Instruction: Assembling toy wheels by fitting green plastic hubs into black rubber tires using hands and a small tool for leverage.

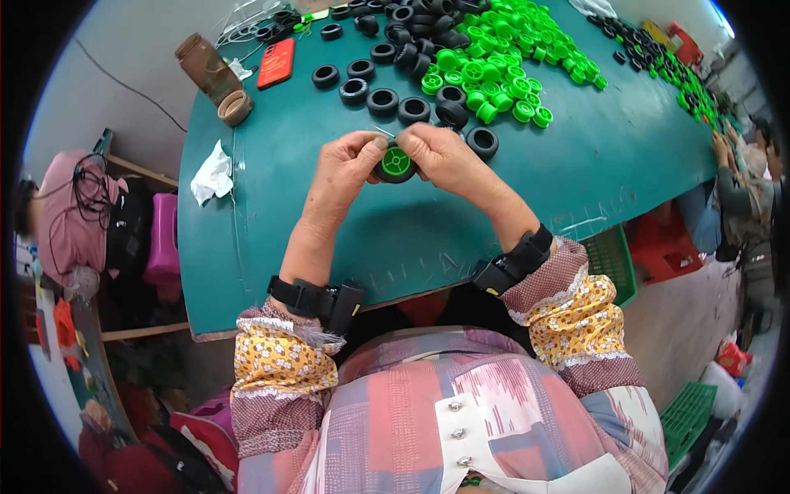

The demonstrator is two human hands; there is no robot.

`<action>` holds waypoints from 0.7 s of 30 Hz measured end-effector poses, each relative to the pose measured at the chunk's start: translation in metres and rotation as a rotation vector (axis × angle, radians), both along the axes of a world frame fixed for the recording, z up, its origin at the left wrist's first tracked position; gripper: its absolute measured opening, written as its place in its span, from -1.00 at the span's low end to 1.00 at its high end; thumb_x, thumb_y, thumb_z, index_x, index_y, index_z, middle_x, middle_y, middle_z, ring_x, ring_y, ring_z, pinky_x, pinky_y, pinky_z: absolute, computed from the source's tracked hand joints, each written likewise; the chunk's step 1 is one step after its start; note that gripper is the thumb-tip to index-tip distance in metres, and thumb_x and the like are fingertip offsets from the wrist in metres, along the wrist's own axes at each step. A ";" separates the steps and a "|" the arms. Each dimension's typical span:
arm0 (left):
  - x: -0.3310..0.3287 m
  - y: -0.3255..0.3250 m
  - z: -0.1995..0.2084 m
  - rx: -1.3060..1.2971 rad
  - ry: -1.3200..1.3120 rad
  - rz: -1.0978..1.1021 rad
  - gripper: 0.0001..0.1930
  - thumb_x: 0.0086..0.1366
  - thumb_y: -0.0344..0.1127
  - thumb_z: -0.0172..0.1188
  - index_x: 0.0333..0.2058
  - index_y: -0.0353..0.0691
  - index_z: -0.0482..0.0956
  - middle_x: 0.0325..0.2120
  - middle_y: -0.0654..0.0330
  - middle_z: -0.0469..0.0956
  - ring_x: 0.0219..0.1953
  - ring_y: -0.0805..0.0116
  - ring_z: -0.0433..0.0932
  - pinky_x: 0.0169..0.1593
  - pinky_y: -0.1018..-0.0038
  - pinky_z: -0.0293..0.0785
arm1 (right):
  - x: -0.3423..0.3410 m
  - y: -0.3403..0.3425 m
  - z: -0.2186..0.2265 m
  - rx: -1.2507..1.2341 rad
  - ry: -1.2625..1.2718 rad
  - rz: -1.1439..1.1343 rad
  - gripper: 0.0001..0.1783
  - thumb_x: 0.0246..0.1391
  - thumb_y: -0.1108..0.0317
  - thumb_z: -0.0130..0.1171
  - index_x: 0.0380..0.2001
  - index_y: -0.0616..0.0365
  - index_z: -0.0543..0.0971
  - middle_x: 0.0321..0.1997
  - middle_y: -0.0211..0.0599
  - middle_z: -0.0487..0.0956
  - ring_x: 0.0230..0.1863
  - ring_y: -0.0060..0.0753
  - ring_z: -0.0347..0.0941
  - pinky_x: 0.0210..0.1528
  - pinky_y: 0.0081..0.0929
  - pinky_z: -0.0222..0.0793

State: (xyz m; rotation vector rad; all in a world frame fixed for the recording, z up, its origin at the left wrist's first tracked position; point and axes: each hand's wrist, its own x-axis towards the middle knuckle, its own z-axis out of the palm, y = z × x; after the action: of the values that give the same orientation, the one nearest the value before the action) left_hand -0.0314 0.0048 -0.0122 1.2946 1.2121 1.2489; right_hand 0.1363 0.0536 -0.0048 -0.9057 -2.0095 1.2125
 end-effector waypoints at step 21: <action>0.030 0.019 -0.006 0.248 -0.022 0.438 -0.76 0.22 -0.25 0.00 -0.38 -0.37 0.43 -0.61 0.27 0.44 -0.58 0.57 0.38 -0.53 0.61 0.33 | -0.041 -0.006 -0.007 0.114 0.202 -0.297 -0.71 0.19 0.21 -0.19 -0.30 0.23 0.41 -0.54 -0.18 0.51 -0.52 -0.38 0.45 -0.47 -0.42 0.35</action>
State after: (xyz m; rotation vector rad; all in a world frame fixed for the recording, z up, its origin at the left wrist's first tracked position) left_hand -0.0013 0.0239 -0.0178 1.2202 1.4064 1.7679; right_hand 0.0957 0.0476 -0.0120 -0.9460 -1.6969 0.9731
